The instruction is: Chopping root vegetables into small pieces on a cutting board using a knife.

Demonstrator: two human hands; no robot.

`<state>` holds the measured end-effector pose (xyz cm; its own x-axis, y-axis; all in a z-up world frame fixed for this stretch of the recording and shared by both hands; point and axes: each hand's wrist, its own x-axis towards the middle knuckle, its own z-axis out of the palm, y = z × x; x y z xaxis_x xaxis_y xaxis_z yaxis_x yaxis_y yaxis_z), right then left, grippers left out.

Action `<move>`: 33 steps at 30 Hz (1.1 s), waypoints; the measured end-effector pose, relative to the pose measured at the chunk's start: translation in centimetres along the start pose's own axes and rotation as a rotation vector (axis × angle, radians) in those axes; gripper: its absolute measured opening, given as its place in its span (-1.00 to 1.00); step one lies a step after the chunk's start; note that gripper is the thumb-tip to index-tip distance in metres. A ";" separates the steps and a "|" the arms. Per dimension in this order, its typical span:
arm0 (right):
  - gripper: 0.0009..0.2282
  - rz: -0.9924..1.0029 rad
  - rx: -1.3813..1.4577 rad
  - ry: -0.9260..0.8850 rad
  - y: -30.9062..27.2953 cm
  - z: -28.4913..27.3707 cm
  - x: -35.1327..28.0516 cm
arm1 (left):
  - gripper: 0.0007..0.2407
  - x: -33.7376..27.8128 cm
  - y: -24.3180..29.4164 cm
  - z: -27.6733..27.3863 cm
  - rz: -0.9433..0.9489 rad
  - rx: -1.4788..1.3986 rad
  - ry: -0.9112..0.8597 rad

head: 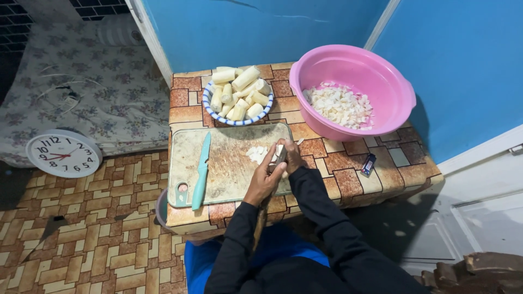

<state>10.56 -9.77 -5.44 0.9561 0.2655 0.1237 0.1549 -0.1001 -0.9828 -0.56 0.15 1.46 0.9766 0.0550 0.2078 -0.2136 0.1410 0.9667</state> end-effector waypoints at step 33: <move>-0.57 0.048 0.367 0.164 -2.0 0.4 -0.3 | -0.60 0.4 -4.0 -0.7 -0.041 0.048 0.256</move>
<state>9.88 -9.24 -3.59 0.9917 0.1098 0.0674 0.0383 0.2482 -0.9679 0.70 0.35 -2.43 0.9453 0.2993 0.1298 -0.1669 0.1019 0.9807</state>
